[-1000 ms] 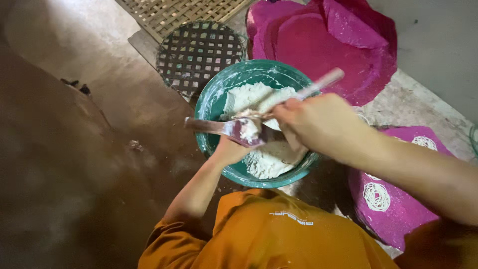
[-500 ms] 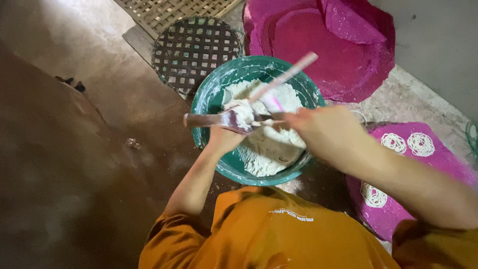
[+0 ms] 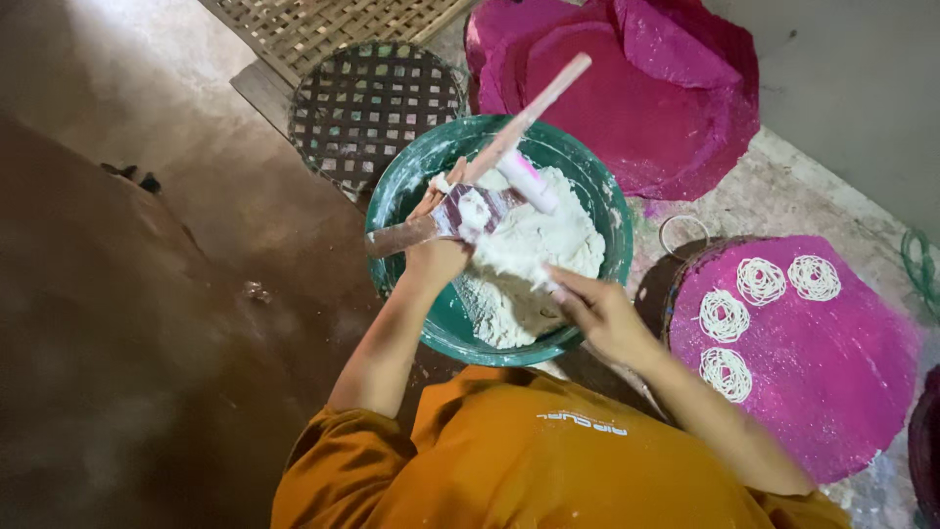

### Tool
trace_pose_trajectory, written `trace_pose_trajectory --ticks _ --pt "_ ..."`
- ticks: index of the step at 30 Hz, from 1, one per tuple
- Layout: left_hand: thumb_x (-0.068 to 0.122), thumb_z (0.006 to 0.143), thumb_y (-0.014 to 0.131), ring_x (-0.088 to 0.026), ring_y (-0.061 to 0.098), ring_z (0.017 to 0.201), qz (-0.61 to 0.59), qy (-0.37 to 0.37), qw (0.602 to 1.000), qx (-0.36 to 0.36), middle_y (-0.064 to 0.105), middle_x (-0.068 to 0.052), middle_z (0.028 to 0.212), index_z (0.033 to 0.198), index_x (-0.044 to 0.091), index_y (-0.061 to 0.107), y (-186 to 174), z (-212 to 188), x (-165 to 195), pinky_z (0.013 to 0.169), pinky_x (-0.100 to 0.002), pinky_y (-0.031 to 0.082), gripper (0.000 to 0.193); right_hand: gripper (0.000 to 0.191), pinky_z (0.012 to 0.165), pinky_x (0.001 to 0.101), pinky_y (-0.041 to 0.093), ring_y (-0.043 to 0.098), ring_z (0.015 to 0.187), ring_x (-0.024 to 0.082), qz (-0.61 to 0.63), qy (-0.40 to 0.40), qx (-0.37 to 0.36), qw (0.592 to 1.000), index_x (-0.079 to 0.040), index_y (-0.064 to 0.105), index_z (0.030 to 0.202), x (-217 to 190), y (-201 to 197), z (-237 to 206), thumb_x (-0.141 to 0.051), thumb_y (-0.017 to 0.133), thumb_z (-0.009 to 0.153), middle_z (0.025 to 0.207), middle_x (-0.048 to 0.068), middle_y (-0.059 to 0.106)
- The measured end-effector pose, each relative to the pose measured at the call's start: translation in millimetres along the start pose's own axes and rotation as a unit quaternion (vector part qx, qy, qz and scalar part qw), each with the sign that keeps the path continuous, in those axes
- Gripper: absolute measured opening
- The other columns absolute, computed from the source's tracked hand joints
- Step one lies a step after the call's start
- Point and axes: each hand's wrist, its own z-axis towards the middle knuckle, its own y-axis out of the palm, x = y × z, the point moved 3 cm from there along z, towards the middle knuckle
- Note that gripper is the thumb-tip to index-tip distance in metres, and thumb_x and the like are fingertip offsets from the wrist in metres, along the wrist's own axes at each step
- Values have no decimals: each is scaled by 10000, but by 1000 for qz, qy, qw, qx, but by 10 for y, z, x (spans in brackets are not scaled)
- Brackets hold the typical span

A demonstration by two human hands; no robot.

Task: The person presses white dough through a handheld noodle extruder over a basin, squeezing out strands into round nests. They place each finished nest onto round pink trays, cover a filled tray with a pink cloth, stack the trays, and then move toward a covered pot on a stove.

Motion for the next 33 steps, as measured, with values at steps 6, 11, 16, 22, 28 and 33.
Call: trace_pose_trajectory --ticks 6,11,16,22,28,33 --pt "293 840 785 -450 496 1347 -40 -27 999 -7 423 -276 1572 1540 130 331 -31 41 185 1110 -470 448 850 433 814 277 579 698 872 114 -13 128 65 990 -43 574 1427 184 26 107 -82 573 996 1205 142 741" --pt "247 885 717 -455 531 1264 31 16 999 -13 423 -306 1499 1601 37 283 51 108 53 1014 -501 496 863 423 775 273 555 663 866 88 20 57 11 998 -61 598 1423 -21 83 26 -99 603 1002 1123 146 762" --pt "211 977 659 -349 619 1078 168 8 978 -125 547 -188 1224 1321 19 549 133 -25 -26 848 -432 576 409 456 506 278 454 509 534 111 -63 231 -42 970 -175 647 1417 51 -524 313 -124 560 972 688 43 672" --pt "205 699 690 -314 641 886 218 123 966 -68 595 -169 1075 1327 27 526 -13 92 -2 630 -418 554 673 417 504 267 366 425 582 72 -4 192 -138 971 -130 656 1394 129 -748 456 -181 589 986 689 -19 549" --pt "299 741 821 -313 653 860 134 -84 987 -26 631 -244 1088 1540 -38 239 -187 262 -516 706 -389 580 1044 459 601 301 491 551 652 159 39 274 -148 949 -139 615 1441 381 -610 201 -266 537 1007 784 63 637" --pt "192 811 743 -201 691 952 -310 -254 914 59 670 -124 1122 1436 34 399 33 133 -758 710 -338 617 730 525 1053 447 479 569 1209 278 -154 42 -169 972 -108 495 1515 221 -224 380 -361 524 1056 1307 176 572"
